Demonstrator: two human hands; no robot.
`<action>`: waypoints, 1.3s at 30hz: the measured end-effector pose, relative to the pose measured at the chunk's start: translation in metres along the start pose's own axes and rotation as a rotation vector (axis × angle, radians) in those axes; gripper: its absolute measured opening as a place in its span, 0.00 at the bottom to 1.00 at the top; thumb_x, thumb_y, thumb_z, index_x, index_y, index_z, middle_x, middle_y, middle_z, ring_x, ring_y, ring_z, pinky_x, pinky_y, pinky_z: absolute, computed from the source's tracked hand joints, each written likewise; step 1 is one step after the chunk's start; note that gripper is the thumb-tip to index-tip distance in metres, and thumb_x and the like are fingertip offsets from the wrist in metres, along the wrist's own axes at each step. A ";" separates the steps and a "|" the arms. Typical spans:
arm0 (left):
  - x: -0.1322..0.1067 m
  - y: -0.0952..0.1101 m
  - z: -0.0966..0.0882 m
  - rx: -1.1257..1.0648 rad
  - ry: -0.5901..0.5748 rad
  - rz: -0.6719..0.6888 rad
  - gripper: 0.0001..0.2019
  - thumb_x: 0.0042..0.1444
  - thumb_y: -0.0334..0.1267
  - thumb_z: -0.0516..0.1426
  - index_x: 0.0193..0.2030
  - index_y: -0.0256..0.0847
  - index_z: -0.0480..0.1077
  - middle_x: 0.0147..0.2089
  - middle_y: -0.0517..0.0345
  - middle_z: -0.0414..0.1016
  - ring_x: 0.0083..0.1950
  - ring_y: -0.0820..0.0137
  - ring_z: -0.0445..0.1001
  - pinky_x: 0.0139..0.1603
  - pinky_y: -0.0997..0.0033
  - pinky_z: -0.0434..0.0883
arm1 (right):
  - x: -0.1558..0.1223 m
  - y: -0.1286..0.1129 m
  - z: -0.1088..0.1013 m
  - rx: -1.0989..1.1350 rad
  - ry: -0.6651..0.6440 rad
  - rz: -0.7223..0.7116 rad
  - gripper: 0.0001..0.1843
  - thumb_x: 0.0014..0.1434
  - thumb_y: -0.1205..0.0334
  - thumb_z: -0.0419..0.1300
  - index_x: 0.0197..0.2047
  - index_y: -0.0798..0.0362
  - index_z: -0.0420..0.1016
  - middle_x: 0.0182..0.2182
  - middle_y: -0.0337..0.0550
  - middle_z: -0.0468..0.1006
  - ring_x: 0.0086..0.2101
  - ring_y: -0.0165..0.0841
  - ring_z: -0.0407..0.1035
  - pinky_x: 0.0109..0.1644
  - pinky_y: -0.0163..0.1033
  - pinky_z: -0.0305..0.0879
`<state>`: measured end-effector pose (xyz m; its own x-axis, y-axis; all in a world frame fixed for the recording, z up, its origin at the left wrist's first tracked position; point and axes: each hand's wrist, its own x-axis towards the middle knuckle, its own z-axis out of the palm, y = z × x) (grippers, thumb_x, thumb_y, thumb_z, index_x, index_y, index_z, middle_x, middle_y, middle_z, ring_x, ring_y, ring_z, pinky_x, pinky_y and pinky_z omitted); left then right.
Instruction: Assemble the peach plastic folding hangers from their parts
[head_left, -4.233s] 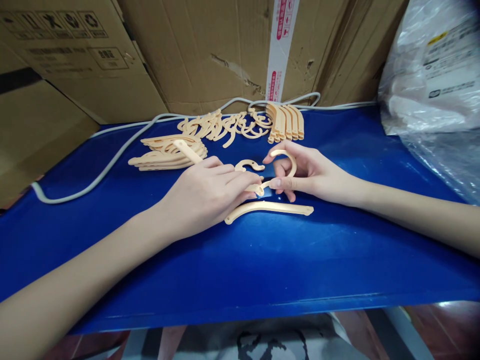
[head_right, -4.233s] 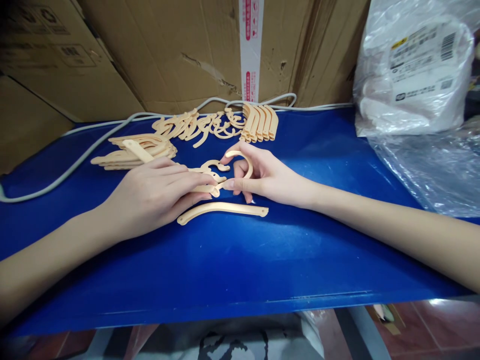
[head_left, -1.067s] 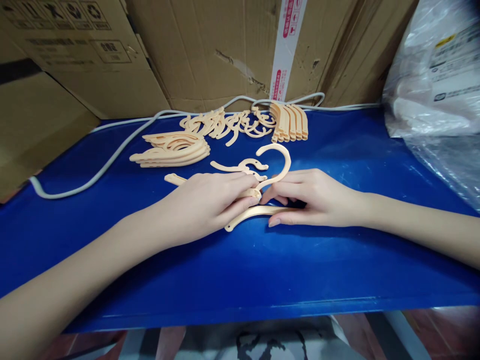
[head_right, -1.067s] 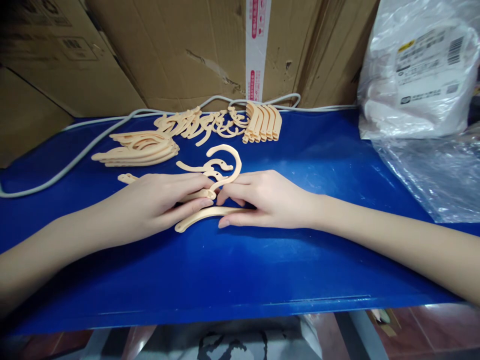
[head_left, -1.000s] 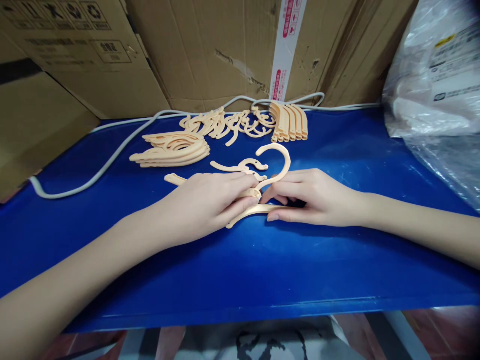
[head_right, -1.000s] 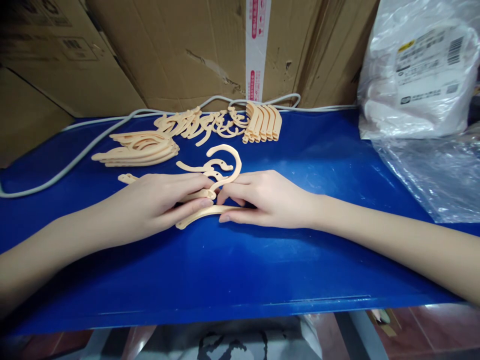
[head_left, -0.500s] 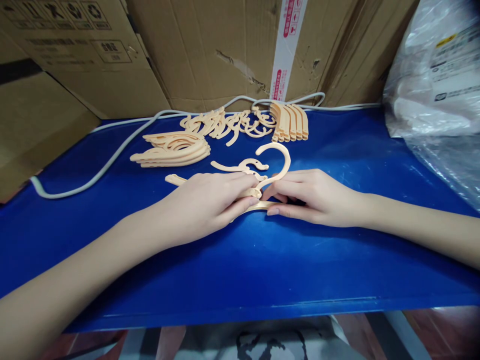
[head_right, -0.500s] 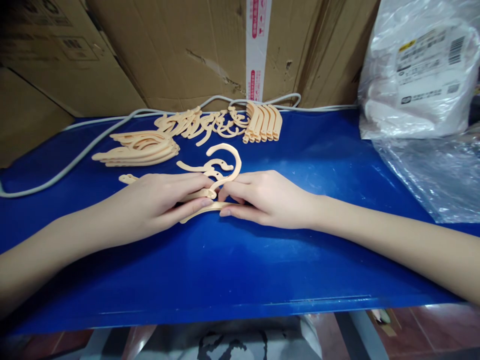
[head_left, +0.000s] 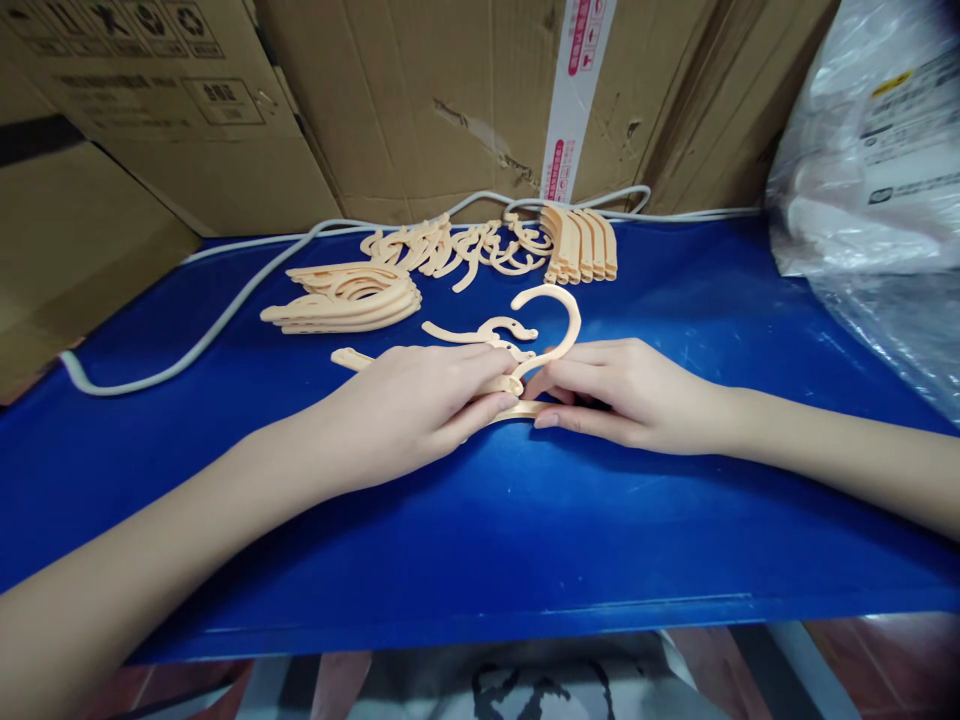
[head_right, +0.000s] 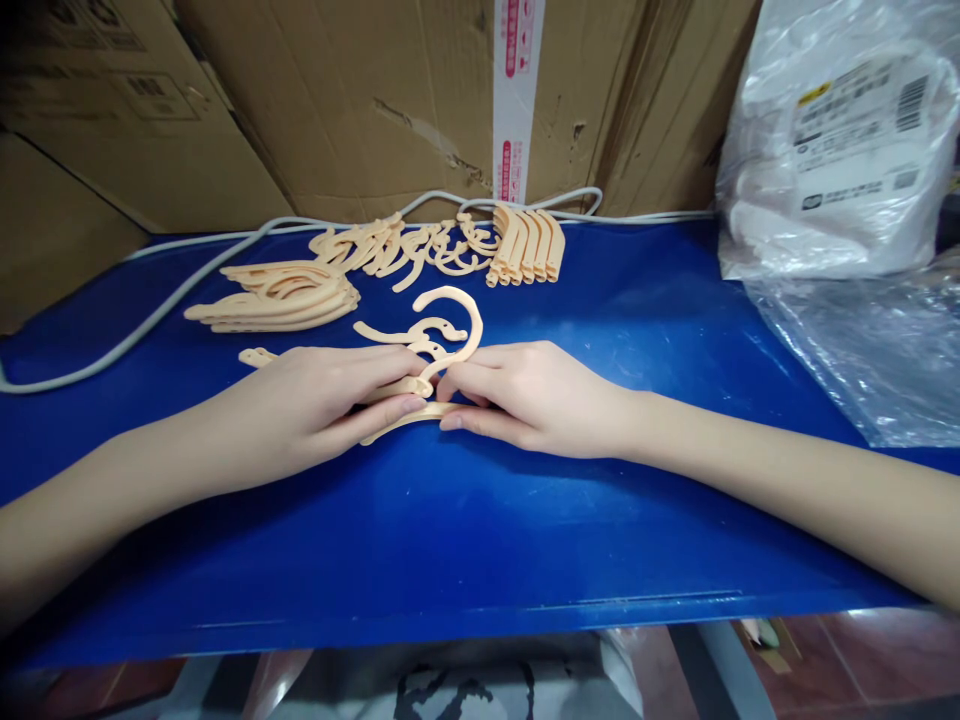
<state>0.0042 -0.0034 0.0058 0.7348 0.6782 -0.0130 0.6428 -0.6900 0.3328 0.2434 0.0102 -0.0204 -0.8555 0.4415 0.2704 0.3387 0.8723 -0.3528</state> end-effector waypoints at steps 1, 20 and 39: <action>0.000 0.000 0.000 0.000 0.000 -0.001 0.12 0.69 0.42 0.48 0.37 0.41 0.66 0.34 0.64 0.68 0.32 0.73 0.65 0.32 0.70 0.55 | 0.000 0.000 0.000 0.000 -0.002 0.001 0.13 0.70 0.56 0.53 0.44 0.57 0.73 0.37 0.44 0.78 0.35 0.29 0.71 0.39 0.33 0.63; 0.000 0.000 0.001 0.006 0.010 0.007 0.11 0.69 0.43 0.49 0.37 0.41 0.66 0.34 0.64 0.70 0.32 0.73 0.65 0.31 0.70 0.55 | 0.000 0.001 0.000 0.023 0.010 -0.009 0.12 0.69 0.56 0.54 0.44 0.56 0.72 0.35 0.42 0.76 0.33 0.27 0.68 0.37 0.32 0.61; 0.000 0.000 0.001 0.043 0.008 0.002 0.11 0.68 0.42 0.49 0.36 0.41 0.64 0.34 0.62 0.71 0.32 0.72 0.66 0.31 0.69 0.54 | 0.001 0.000 0.000 0.019 -0.008 0.005 0.11 0.69 0.56 0.54 0.44 0.55 0.71 0.31 0.39 0.74 0.30 0.27 0.66 0.35 0.31 0.59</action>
<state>0.0043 -0.0040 0.0054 0.7345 0.6786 -0.0044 0.6500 -0.7016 0.2921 0.2431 0.0106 -0.0199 -0.8570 0.4441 0.2615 0.3356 0.8660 -0.3708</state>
